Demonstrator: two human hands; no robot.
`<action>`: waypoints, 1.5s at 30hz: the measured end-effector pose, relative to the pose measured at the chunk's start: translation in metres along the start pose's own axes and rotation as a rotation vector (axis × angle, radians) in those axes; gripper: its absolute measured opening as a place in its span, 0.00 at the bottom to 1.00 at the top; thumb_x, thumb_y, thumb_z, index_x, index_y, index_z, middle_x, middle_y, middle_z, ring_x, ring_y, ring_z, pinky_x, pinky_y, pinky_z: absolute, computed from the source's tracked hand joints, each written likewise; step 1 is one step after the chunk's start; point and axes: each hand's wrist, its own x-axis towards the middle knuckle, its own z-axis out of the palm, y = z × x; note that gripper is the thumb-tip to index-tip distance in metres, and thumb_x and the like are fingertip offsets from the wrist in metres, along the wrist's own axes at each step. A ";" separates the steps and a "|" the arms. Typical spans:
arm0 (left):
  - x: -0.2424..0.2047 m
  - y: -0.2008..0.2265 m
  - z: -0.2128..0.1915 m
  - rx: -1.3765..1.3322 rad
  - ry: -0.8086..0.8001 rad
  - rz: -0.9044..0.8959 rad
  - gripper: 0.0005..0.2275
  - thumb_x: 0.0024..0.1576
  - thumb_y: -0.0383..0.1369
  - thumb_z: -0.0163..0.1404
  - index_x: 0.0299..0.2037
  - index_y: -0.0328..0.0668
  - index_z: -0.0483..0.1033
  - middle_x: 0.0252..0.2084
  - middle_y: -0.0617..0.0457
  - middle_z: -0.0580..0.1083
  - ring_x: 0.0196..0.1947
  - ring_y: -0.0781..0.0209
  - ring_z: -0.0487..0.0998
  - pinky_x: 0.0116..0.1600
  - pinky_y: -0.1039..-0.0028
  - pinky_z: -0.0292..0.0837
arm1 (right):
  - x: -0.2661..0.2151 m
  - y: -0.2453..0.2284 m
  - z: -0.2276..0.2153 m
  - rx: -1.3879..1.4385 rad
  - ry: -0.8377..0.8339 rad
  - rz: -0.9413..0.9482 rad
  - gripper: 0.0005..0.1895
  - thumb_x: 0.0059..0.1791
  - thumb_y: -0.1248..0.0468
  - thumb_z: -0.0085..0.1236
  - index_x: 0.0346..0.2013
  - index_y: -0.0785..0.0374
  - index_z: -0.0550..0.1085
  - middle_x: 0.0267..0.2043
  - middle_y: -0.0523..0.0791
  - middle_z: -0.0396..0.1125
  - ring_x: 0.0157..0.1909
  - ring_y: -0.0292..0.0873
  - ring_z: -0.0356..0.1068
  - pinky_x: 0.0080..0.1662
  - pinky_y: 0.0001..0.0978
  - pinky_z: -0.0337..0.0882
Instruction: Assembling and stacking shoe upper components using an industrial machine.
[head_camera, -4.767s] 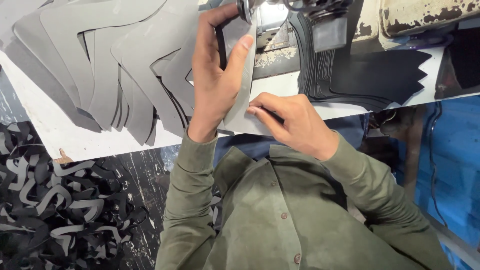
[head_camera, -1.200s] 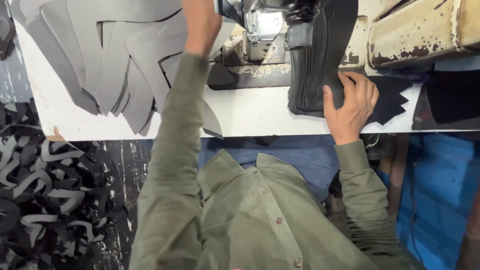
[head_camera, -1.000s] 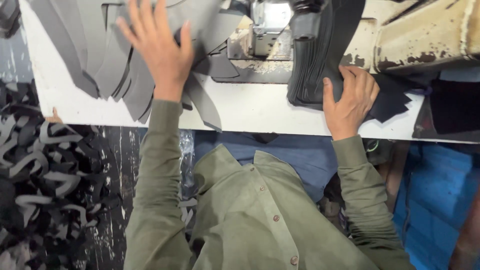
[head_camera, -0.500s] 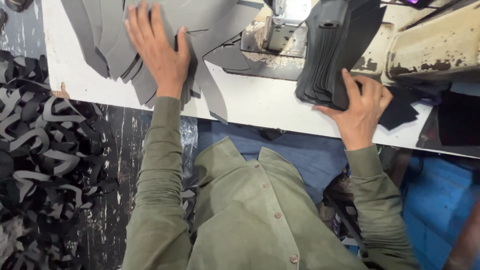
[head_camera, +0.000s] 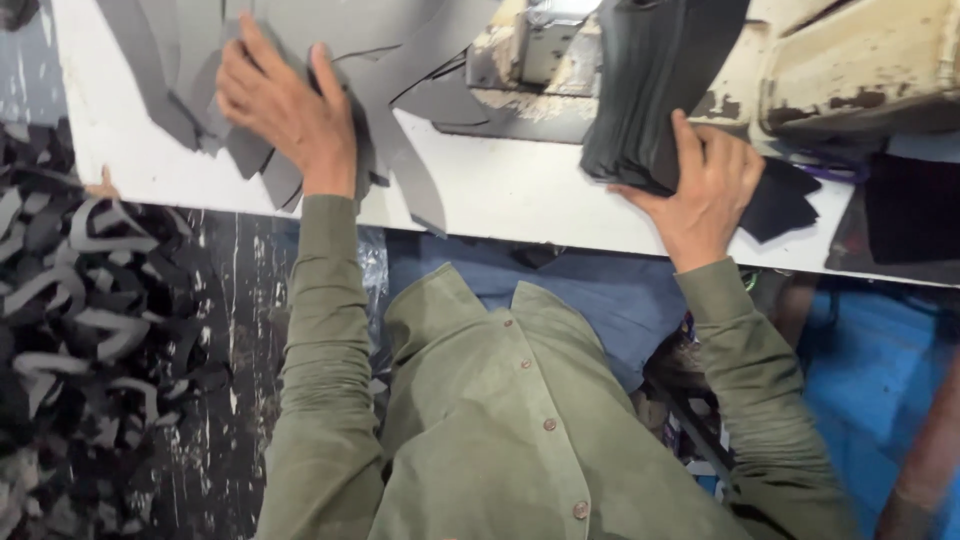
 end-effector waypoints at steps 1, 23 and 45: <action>-0.002 -0.002 -0.007 0.014 -0.003 -0.010 0.34 0.67 0.46 0.58 0.74 0.37 0.54 0.67 0.39 0.60 0.68 0.41 0.56 0.70 0.46 0.47 | -0.005 -0.001 0.002 0.011 -0.006 -0.012 0.49 0.44 0.34 0.71 0.66 0.66 0.70 0.54 0.50 0.64 0.60 0.53 0.61 0.64 0.50 0.56; -0.009 0.036 -0.076 -0.213 -0.110 0.070 0.55 0.40 0.50 0.69 0.74 0.41 0.45 0.63 0.30 0.61 0.62 0.33 0.62 0.60 0.48 0.58 | -0.021 0.007 0.023 -0.064 -0.006 0.020 0.40 0.44 0.43 0.71 0.62 0.64 0.72 0.51 0.48 0.63 0.56 0.50 0.61 0.64 0.44 0.56; 0.023 0.010 -0.052 -0.299 -0.409 0.434 0.54 0.41 0.58 0.69 0.70 0.28 0.57 0.64 0.34 0.60 0.67 0.34 0.57 0.71 0.43 0.45 | -0.008 -0.005 0.015 -0.008 0.012 0.068 0.37 0.46 0.48 0.77 0.61 0.64 0.73 0.56 0.49 0.66 0.59 0.52 0.63 0.64 0.48 0.57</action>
